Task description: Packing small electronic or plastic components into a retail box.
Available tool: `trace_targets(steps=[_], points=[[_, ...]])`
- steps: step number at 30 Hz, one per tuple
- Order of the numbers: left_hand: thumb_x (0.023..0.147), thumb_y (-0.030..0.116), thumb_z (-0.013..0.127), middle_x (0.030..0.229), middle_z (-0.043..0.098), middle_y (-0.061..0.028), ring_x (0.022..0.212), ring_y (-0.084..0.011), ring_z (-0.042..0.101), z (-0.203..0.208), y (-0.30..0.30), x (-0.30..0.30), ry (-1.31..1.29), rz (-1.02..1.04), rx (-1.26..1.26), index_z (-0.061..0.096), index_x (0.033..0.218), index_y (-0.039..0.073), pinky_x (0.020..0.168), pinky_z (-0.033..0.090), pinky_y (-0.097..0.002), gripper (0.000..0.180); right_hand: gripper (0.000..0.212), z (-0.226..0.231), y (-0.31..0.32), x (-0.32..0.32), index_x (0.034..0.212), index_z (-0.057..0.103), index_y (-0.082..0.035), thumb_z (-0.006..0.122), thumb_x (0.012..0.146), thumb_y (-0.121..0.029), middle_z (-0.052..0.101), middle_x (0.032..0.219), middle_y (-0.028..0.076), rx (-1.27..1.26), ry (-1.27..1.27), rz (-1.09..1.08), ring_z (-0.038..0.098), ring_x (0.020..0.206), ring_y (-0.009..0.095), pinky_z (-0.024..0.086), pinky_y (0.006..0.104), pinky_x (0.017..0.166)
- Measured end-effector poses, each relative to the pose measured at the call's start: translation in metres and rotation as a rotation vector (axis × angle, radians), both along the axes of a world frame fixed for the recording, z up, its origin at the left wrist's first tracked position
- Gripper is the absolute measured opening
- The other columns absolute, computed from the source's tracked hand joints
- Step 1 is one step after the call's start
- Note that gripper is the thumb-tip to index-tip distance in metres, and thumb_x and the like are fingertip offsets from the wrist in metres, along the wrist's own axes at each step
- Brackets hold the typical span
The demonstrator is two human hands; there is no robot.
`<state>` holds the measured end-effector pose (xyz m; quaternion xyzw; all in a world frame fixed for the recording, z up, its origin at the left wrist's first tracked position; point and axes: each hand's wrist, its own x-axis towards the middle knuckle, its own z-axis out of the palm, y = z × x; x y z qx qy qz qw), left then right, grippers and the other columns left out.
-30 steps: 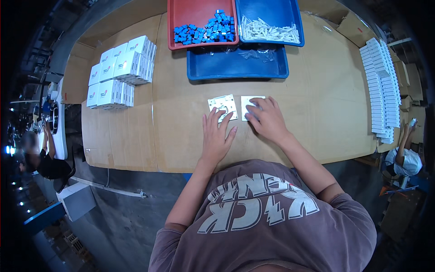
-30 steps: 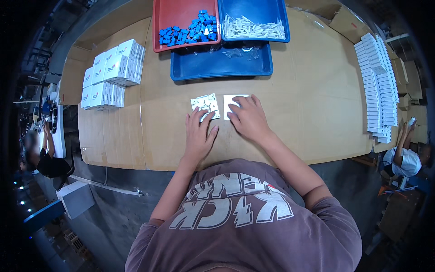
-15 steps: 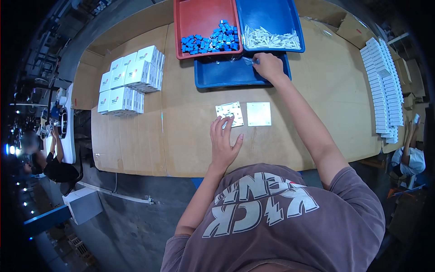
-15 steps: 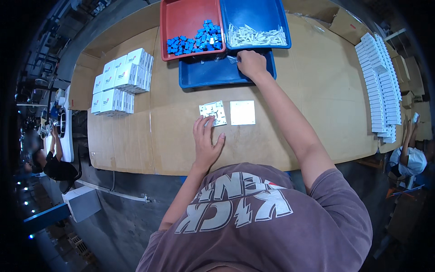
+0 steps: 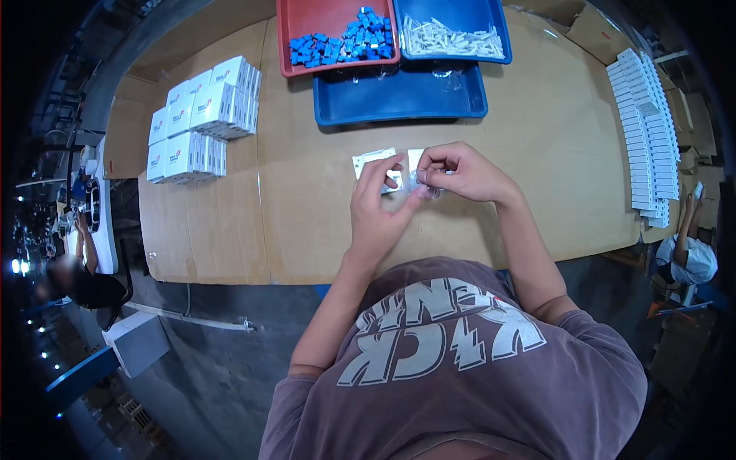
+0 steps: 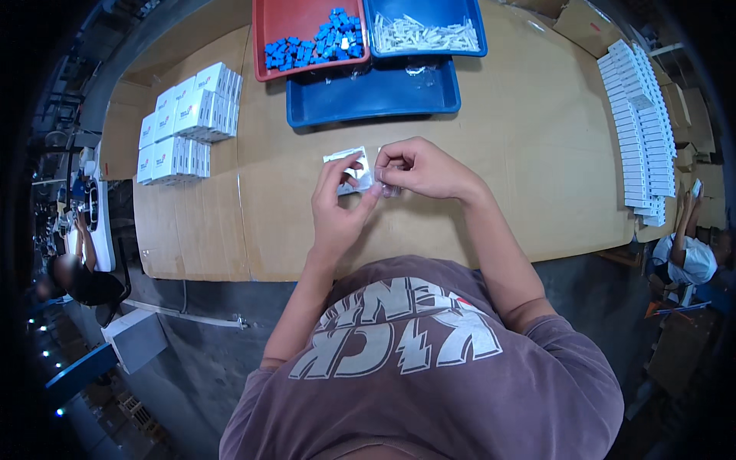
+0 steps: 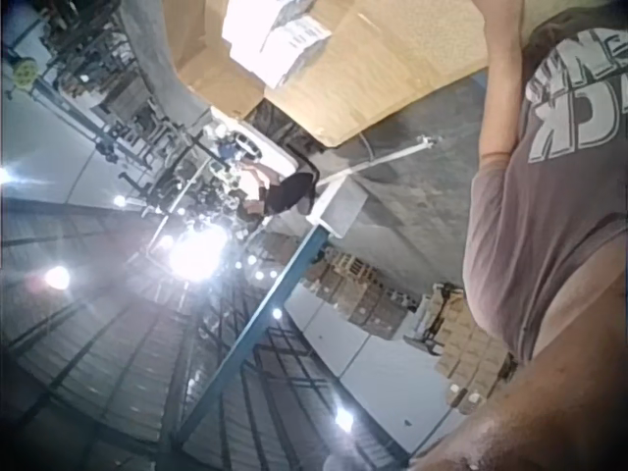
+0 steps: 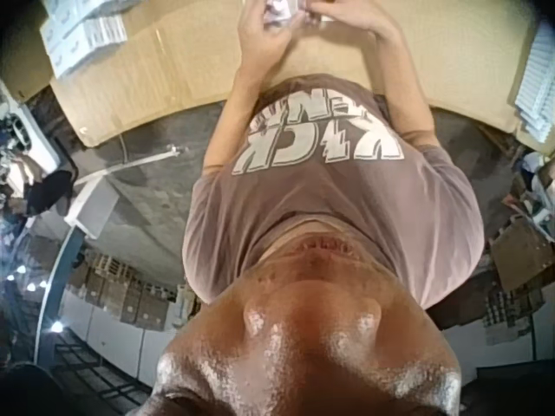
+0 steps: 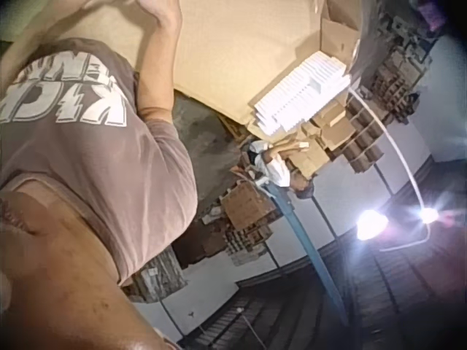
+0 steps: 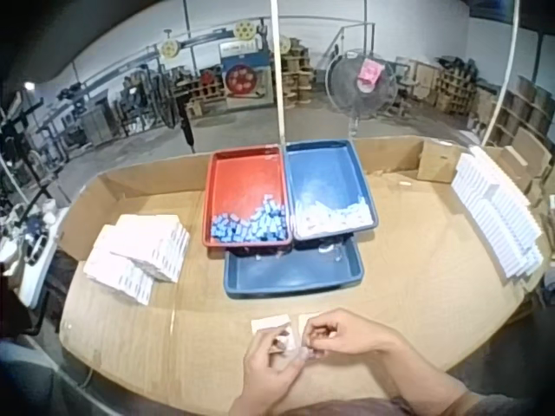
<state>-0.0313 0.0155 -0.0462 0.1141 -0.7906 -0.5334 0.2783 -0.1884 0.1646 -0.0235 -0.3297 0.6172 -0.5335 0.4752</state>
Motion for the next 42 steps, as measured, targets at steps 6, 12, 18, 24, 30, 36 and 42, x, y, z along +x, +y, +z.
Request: trace_targets(steps=[6, 12, 18, 24, 30, 36, 42], points=[[0.101, 0.014, 0.071, 0.078, 0.064, 0.0011, 0.073, -0.0054, 0.051, -0.014, 0.015, 0.008, -0.077, 0.14, 0.546, 0.073, 0.097, -0.003, 0.065, 0.041, -0.0219, 0.018, 0.017, -0.005, 0.0, 0.01, 0.099, 0.071, 0.002, 0.071, 0.101, -0.015, 0.069, 0.078, 0.002, 0.074, -0.006, -0.138, 0.06, 0.067, 0.006, 0.048, 0.025, 0.061], [0.105, 0.015, 0.067, 0.087, 0.064, 0.0017, 0.075, -0.0033, 0.052, -0.012, 0.017, 0.008, 0.065, 0.22, 0.621, 0.07, 0.109, -0.004, 0.066, 0.04, -0.0193, 0.02, 0.017, -0.012, -0.012, 0.018, 0.104, 0.072, 0.003, 0.074, 0.098, -0.013, 0.068, 0.078, 0.001, -0.034, -0.068, -0.178, 0.058, 0.066, 0.005, 0.044, 0.024, 0.058], [0.107, 0.017, 0.065, 0.087, 0.063, 0.0011, 0.072, -0.0014, 0.05, -0.011, 0.004, 0.016, 0.054, 0.235, 0.72, 0.066, 0.115, -0.001, 0.06, 0.038, -0.0188, 0.02, 0.017, -0.003, -0.018, 0.029, 0.107, 0.071, 0.001, 0.076, 0.096, -0.011, 0.07, 0.082, 0.001, -0.1, -0.174, -0.25, 0.063, 0.072, 0.005, 0.048, 0.0225, 0.065], [0.107, 0.024, 0.064, 0.08, 0.064, 0.0007, 0.066, -0.0014, 0.046, -0.006, 0.005, 0.015, 0.109, 0.292, 0.662, 0.063, 0.114, -0.001, 0.057, 0.034, -0.0196, 0.026, 0.015, -0.014, -0.013, 0.027, 0.107, 0.071, -0.001, 0.075, 0.096, -0.01, 0.073, 0.088, 0.003, -0.063, -0.309, -0.269, 0.065, 0.074, 0.008, 0.05, 0.0233, 0.068], [0.105, 0.018, 0.066, 0.074, 0.06, 0.004, 0.06, -0.0012, 0.044, -0.003, -0.004, 0.023, 0.112, 0.464, 0.614, 0.064, 0.11, 0.0, 0.051, 0.034, -0.02, 0.018, 0.011, -0.017, -0.015, 0.031, 0.101, 0.07, -0.003, 0.075, 0.095, -0.011, 0.067, 0.085, 0.0, -0.096, -0.388, -0.352, 0.059, 0.071, 0.007, 0.048, 0.0229, 0.065], [0.092, 0.005, 0.078, 0.074, 0.06, -0.0004, 0.059, -0.0051, 0.044, -0.007, -0.002, 0.027, 0.194, 0.088, -0.094, 0.069, 0.101, 0.0, 0.051, 0.034, -0.0215, 0.014, 0.01, -0.018, -0.019, 0.035, 0.098, 0.069, -0.005, 0.075, 0.096, -0.013, 0.065, 0.085, -0.001, -0.069, -0.315, -0.389, 0.055, 0.068, 0.006, 0.045, 0.0218, 0.061], [0.089, 0.003, 0.08, 0.097, 0.065, -0.0018, 0.063, -0.0044, 0.045, 0.005, -0.001, 0.015, -0.029, 0.035, 0.109, 0.068, 0.098, 0.0, 0.056, 0.037, -0.0219, 0.016, 0.011, -0.012, -0.027, 0.043, 0.097, 0.069, -0.006, 0.076, 0.096, -0.015, 0.066, 0.086, 0.0, -0.066, -0.407, -0.379, 0.057, 0.07, 0.005, 0.046, 0.0216, 0.062]])
